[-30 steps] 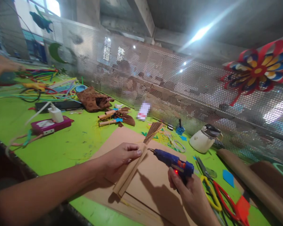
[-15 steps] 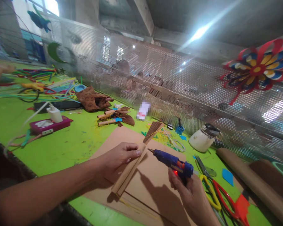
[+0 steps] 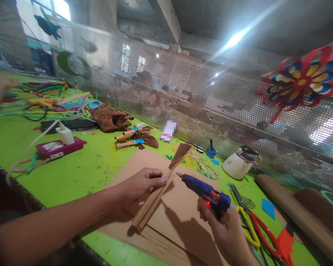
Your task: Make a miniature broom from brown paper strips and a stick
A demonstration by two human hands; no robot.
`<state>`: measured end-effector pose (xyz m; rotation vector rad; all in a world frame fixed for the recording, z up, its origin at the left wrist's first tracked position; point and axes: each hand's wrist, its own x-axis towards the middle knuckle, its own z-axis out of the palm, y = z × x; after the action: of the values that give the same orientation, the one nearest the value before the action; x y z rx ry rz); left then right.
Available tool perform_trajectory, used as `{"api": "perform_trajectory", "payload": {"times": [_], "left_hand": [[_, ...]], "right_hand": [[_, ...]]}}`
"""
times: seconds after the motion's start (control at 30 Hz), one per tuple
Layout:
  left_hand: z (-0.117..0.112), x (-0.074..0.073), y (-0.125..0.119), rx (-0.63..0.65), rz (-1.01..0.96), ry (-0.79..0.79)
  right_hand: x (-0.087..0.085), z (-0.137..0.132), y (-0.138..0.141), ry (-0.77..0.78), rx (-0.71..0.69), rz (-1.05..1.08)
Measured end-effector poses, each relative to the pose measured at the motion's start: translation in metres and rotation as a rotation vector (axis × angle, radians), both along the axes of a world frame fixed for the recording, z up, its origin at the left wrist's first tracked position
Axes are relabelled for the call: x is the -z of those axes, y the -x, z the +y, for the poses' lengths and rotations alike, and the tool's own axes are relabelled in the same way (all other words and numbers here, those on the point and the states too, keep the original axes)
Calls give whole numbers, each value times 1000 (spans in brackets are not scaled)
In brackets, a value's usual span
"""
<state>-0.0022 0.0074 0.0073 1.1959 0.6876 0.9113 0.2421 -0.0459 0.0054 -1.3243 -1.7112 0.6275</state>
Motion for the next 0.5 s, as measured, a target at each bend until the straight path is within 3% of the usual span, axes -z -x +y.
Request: {"api": "perform_trajectory", "payload": {"times": [0.27, 0.5], "left_hand": [[3, 3, 2, 73, 12, 35], [-6, -8, 2, 69, -103, 164]], "right_hand": [[5, -1, 8, -32, 32, 64], [7, -4, 4, -5, -17, 26]]}}
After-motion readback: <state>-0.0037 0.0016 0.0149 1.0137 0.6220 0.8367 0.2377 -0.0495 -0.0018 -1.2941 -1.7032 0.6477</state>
